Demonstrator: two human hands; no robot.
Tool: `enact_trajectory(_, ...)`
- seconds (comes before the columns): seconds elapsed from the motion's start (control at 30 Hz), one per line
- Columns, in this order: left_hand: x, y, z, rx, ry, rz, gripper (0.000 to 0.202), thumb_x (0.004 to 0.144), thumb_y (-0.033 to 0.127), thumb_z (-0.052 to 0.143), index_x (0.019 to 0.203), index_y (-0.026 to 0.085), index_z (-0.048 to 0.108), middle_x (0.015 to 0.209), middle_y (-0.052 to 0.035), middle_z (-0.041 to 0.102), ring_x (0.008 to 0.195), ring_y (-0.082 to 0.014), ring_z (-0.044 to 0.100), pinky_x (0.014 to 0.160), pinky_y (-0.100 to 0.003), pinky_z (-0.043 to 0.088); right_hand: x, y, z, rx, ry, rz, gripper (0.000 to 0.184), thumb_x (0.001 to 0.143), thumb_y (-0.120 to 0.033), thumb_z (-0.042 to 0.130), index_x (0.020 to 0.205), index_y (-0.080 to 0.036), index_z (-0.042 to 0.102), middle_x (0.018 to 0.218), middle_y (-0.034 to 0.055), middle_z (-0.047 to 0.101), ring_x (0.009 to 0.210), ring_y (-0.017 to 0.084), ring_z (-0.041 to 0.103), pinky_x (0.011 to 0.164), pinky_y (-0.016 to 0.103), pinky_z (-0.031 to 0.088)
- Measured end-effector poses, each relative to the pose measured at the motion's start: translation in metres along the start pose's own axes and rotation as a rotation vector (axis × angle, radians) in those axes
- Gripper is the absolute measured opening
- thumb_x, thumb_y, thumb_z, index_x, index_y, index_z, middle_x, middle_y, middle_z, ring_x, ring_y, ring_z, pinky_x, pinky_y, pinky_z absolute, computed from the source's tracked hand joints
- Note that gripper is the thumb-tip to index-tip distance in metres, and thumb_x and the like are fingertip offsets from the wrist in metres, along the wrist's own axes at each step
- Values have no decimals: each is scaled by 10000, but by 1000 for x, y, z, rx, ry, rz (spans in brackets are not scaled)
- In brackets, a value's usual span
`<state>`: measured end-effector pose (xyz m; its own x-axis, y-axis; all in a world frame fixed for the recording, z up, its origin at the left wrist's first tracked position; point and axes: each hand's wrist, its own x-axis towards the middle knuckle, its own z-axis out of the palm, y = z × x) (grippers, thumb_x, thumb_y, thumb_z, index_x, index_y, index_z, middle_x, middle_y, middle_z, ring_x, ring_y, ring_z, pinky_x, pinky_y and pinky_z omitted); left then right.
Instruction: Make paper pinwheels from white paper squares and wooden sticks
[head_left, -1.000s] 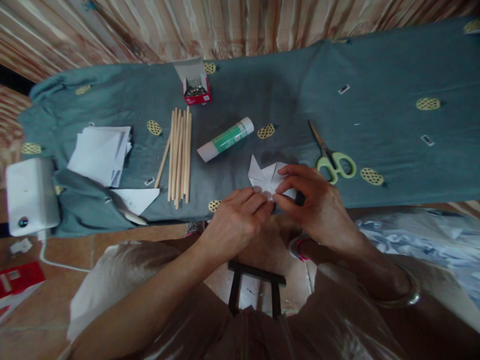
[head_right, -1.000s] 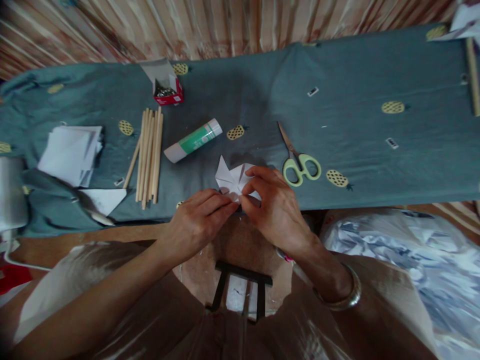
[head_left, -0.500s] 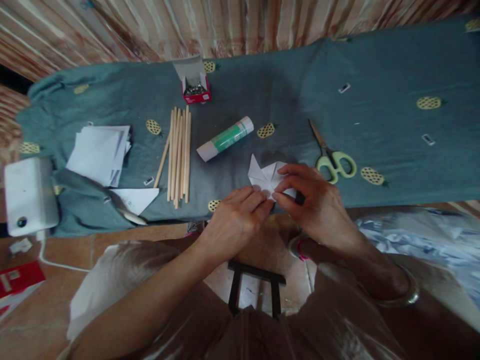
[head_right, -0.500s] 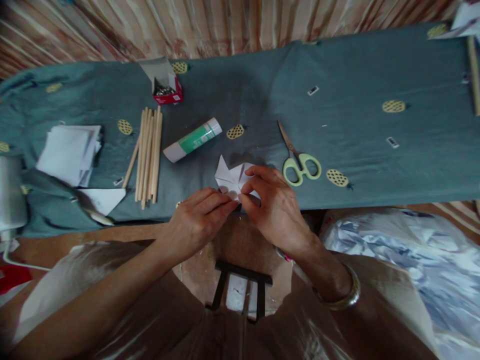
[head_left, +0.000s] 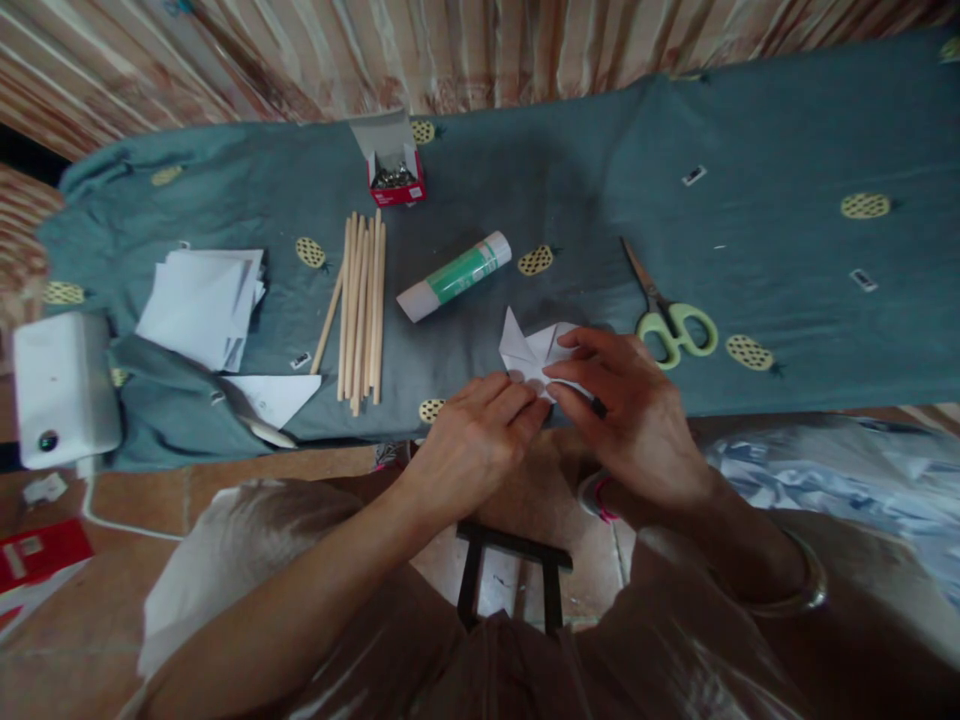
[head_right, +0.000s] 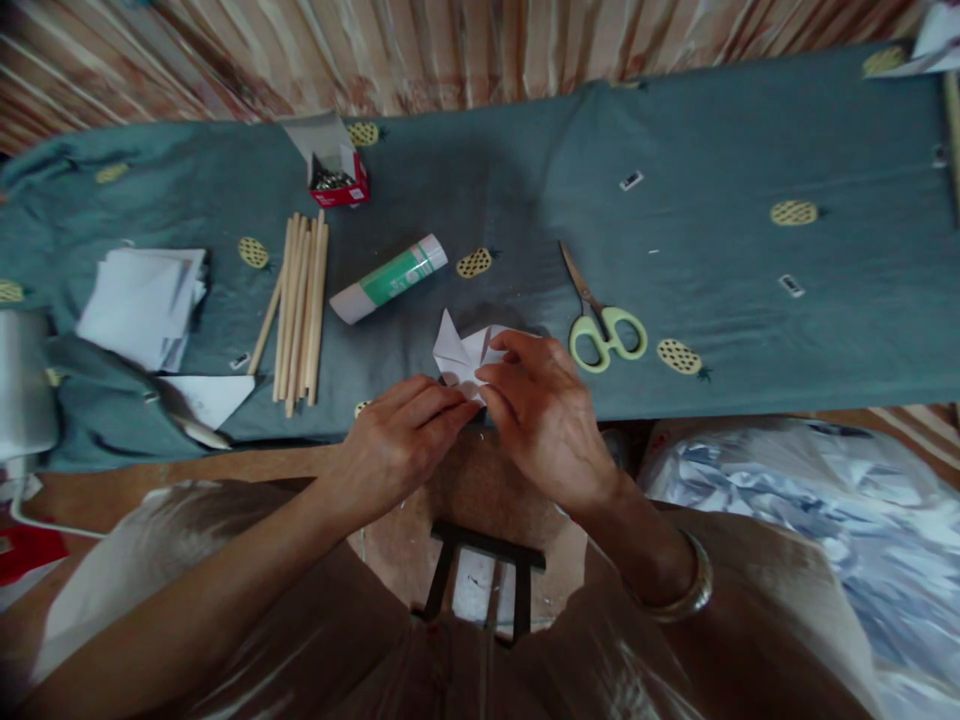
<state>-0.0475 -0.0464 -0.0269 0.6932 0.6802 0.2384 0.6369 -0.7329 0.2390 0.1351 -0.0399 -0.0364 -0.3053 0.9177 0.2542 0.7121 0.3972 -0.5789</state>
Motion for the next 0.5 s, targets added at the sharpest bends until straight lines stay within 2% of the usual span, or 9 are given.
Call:
enact_trajectory(0.33, 1, 0, 1, -6, 10, 7, 190, 945, 150, 485, 981, 83, 660, 900, -77, 674, 829, -188, 591, 710, -302, 532, -5, -2, 2, -154, -80, -114, 234, 936, -170, 439, 1006, -168, 662, 1221, 153, 584, 1077, 298, 553, 910, 463, 483)
enact_trajectory(0.5, 1, -1, 2, -23, 38, -2, 183, 941, 142, 490, 960, 93, 665, 889, -71, 667, 829, -189, 587, 699, -304, 521, -12, -1, 10, -207, -36, -110, 268, 941, -164, 389, 1046, -198, 633, 1282, 134, 544, 1136, 301, 518, 903, 475, 464)
